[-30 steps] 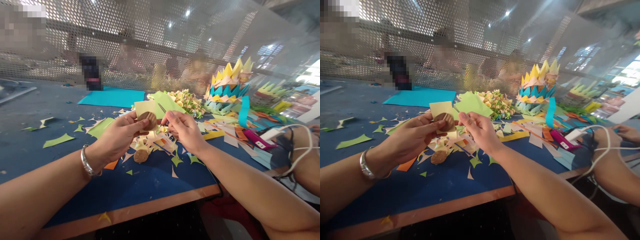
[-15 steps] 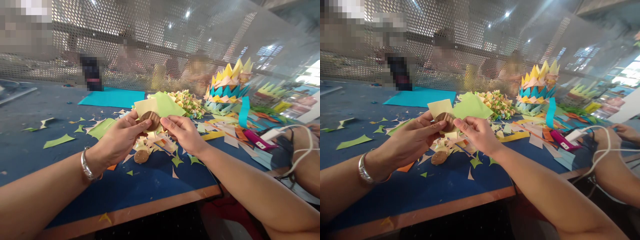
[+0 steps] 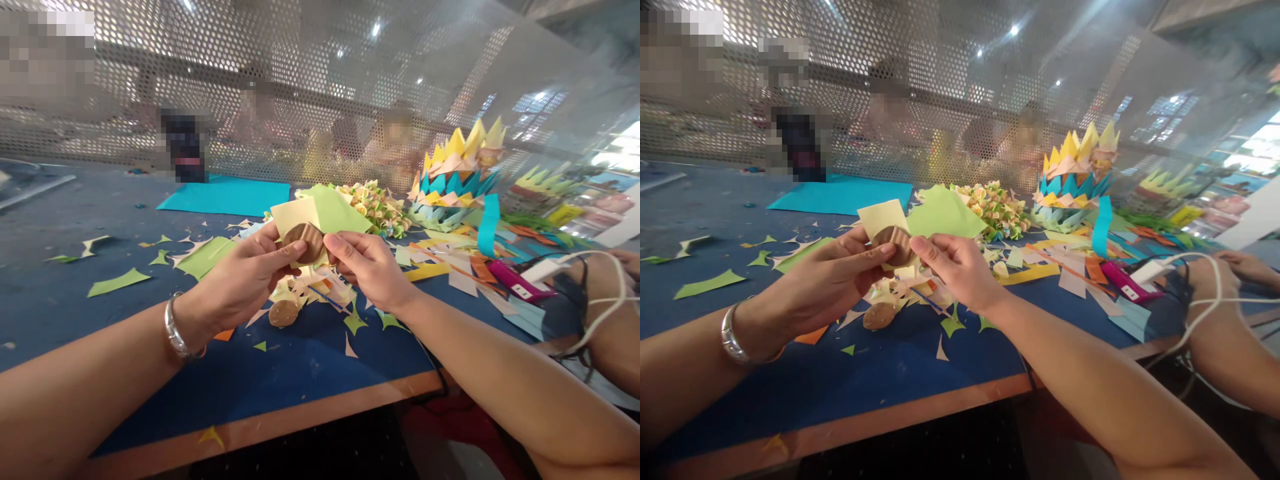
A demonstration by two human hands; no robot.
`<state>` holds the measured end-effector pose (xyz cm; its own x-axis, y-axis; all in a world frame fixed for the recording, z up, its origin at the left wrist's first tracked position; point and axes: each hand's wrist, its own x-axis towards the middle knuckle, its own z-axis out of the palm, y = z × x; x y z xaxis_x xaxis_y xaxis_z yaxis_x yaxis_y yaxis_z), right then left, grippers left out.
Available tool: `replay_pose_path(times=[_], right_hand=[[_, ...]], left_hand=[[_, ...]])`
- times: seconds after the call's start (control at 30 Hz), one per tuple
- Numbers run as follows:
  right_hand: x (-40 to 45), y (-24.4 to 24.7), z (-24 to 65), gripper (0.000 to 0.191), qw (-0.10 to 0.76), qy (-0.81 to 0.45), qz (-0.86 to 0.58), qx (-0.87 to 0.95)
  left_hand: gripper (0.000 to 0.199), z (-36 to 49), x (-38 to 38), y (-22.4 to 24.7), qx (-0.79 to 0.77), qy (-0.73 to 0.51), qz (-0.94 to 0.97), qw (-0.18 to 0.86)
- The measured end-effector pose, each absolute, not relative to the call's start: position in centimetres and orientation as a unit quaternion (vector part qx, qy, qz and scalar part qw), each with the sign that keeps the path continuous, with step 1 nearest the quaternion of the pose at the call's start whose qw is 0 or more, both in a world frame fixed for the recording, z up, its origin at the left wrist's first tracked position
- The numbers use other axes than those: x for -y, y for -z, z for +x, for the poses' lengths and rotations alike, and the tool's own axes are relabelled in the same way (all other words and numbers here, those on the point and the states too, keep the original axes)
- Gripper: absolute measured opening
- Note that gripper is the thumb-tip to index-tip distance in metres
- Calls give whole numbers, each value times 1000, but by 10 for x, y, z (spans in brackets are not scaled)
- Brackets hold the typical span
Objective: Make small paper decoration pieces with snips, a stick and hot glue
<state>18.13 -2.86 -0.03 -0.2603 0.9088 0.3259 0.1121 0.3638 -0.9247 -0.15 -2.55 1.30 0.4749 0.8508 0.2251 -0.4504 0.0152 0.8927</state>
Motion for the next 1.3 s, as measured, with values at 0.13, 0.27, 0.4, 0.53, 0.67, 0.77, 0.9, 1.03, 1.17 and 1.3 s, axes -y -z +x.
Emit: replay_pose_path(times=[0.13, 0.27, 0.4, 0.53, 0.67, 0.77, 0.9, 1.03, 1.17, 1.3], right_hand=[[29, 0, 181, 45, 480, -445, -365, 662], [29, 0, 181, 45, 484, -444, -363, 661], [28, 0, 182, 45, 480, -428, -369, 671], [26, 0, 184, 44, 472, -407, -374, 687], [26, 0, 185, 45, 469, -391, -375, 698], [26, 1, 186, 46, 469, -381, -376, 702], [26, 1, 186, 47, 468, -371, -379, 707], [26, 0, 186, 46, 467, -356, -377, 716], [27, -3, 186, 45, 458, -336, -381, 730], [28, -5, 187, 45, 445, -328, -384, 740]], left_hand=[[9, -3, 25, -13, -204, -469, 512, 690], [8, -2, 25, -13, -214, -470, 521, 680], [8, -1, 26, -13, -210, -475, 520, 678], [8, -3, 24, -12, -217, -470, 522, 678], [10, -5, 21, -10, -223, -470, 526, 672], [11, -6, 20, -9, -224, -469, 528, 672], [11, -7, 21, -10, -225, -459, 533, 674], [11, -8, 21, -12, -236, -450, 550, 663], [10, -9, 21, -13, -253, -448, 575, 636], [10, -10, 19, -13, -270, -444, 600, 608]])
